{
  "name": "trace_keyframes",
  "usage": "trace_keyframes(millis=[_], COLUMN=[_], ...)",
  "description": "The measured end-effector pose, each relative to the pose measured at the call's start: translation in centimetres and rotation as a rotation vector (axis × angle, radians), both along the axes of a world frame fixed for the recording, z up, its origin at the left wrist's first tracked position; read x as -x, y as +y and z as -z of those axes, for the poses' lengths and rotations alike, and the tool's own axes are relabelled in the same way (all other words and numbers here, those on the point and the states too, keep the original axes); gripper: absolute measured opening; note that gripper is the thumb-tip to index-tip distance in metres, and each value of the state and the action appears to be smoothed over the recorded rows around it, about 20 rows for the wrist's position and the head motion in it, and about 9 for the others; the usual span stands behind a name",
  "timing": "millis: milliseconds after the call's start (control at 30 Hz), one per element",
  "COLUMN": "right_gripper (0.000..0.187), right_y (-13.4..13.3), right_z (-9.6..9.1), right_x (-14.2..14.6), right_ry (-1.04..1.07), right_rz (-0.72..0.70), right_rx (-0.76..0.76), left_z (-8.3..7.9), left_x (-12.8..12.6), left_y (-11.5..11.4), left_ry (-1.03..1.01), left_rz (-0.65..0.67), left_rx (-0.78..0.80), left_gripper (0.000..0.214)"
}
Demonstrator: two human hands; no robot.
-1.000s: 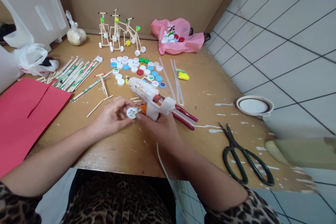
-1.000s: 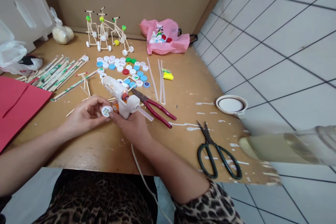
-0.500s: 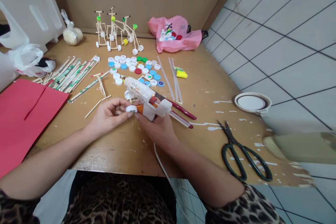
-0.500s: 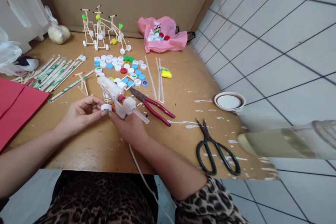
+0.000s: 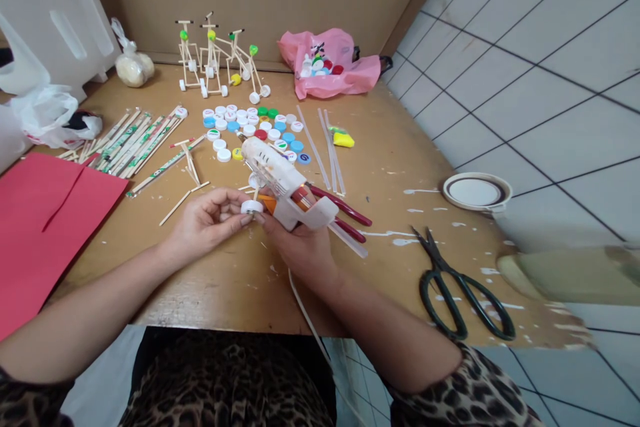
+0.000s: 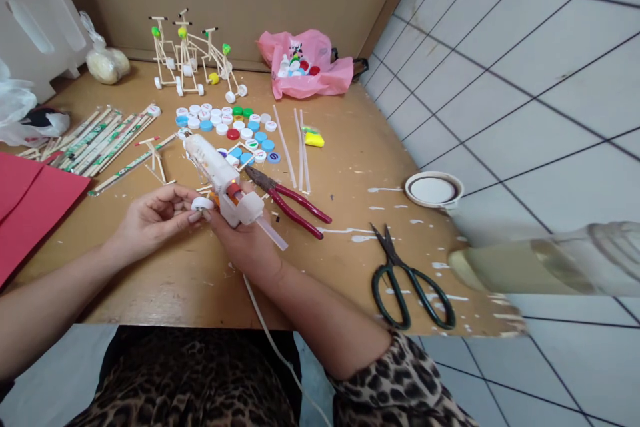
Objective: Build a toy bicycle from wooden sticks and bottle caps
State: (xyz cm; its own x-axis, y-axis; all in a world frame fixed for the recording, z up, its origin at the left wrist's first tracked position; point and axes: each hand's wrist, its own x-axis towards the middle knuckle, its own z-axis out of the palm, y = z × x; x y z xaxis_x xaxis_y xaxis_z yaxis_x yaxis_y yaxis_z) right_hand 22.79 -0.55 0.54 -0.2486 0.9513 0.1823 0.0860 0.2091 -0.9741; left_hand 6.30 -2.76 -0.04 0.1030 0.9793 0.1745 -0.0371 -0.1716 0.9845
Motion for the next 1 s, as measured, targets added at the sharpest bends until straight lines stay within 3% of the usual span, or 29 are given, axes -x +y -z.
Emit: trace_keyframes(millis=[367, 600, 1000], right_gripper=[0.027, 0.028, 0.017], right_y=[0.12, 0.03, -0.23], right_z=[-0.17, -0.03, -0.56], right_x=[0.03, 0.07, -0.18], right_ry=[-0.066, 0.008, -0.079], right_rz=[0.008, -0.023, -0.048], right_rx=[-0.053, -0.052, -0.029], left_z=[-0.3, -0.34, -0.64], left_x=[0.06, 0.07, 0.03], left_y=[-0.1, -0.12, 0.01], left_ry=[0.012, 0.004, 0.059], left_rz=[-0.059, -0.057, -0.053], left_rx=[0.029, 0.014, 0.038], left_gripper=[0.026, 0.02, 0.021])
